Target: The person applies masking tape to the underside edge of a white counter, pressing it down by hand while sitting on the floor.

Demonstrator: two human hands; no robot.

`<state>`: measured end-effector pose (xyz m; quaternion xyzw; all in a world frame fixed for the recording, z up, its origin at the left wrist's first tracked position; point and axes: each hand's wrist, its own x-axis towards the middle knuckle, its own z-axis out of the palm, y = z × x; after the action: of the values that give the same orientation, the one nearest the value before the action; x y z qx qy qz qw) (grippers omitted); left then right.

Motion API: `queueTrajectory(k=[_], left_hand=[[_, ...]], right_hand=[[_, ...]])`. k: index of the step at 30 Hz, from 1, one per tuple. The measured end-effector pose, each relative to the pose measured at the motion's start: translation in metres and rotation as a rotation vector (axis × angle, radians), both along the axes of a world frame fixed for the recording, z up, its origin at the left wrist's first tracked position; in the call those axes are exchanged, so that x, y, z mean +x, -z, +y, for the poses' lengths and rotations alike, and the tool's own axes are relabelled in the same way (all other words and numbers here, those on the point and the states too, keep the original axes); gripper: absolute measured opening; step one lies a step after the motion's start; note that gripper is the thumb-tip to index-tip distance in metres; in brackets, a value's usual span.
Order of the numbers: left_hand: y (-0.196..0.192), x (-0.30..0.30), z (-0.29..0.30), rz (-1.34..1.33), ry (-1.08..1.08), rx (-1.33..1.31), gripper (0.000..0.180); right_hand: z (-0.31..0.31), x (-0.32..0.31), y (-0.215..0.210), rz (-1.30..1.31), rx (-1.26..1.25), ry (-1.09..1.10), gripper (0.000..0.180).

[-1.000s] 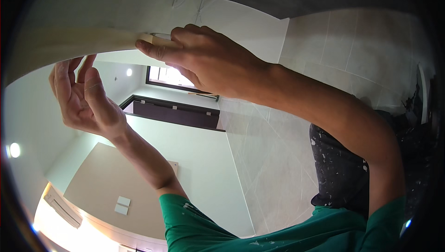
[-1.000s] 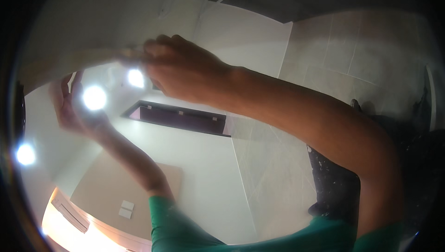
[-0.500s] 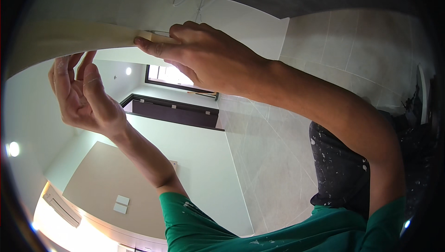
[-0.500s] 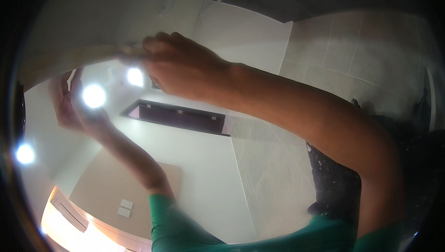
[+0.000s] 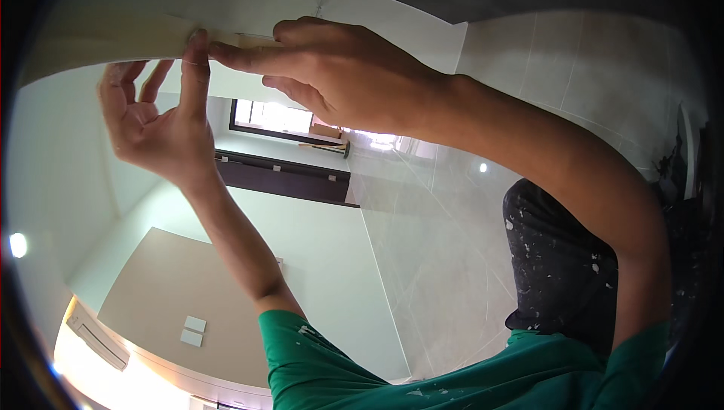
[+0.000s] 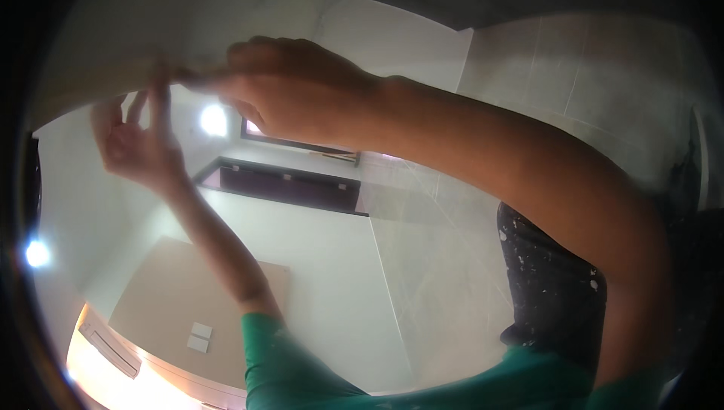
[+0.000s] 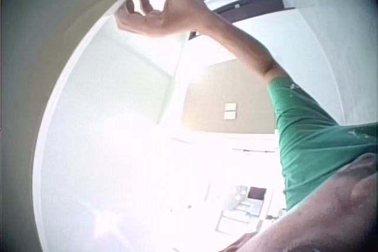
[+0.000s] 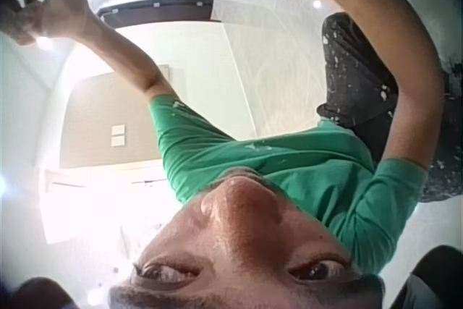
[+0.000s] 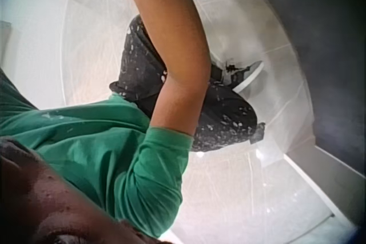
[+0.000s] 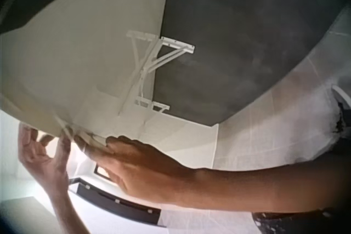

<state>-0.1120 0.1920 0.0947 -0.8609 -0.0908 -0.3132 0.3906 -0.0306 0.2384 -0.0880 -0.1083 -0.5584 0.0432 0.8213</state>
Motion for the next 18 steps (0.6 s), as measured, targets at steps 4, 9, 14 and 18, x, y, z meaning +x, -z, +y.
queueTrajectory(k=[4, 9, 14, 18], left_hand=[[-0.002, 0.002, 0.004, 0.092, 0.004, 0.156, 0.047], [-0.005, 0.002, 0.012, 0.065, 0.054, 0.179, 0.043], [-0.011, 0.005, 0.005, 0.076, 0.124, 0.044, 0.038], [-0.024, -0.002, 0.007, 0.147, 0.066, 0.175, 0.043]], right_hand=[[0.010, -0.013, 0.014, 0.166, 0.070, -0.007, 0.055], [0.032, -0.045, 0.050, 0.265, 0.124, 0.100, 0.059], [0.064, -0.069, 0.078, 0.073, 0.062, 0.106, 0.068], [0.070, -0.079, 0.045, 0.023, -0.070, 0.264, 0.065]])
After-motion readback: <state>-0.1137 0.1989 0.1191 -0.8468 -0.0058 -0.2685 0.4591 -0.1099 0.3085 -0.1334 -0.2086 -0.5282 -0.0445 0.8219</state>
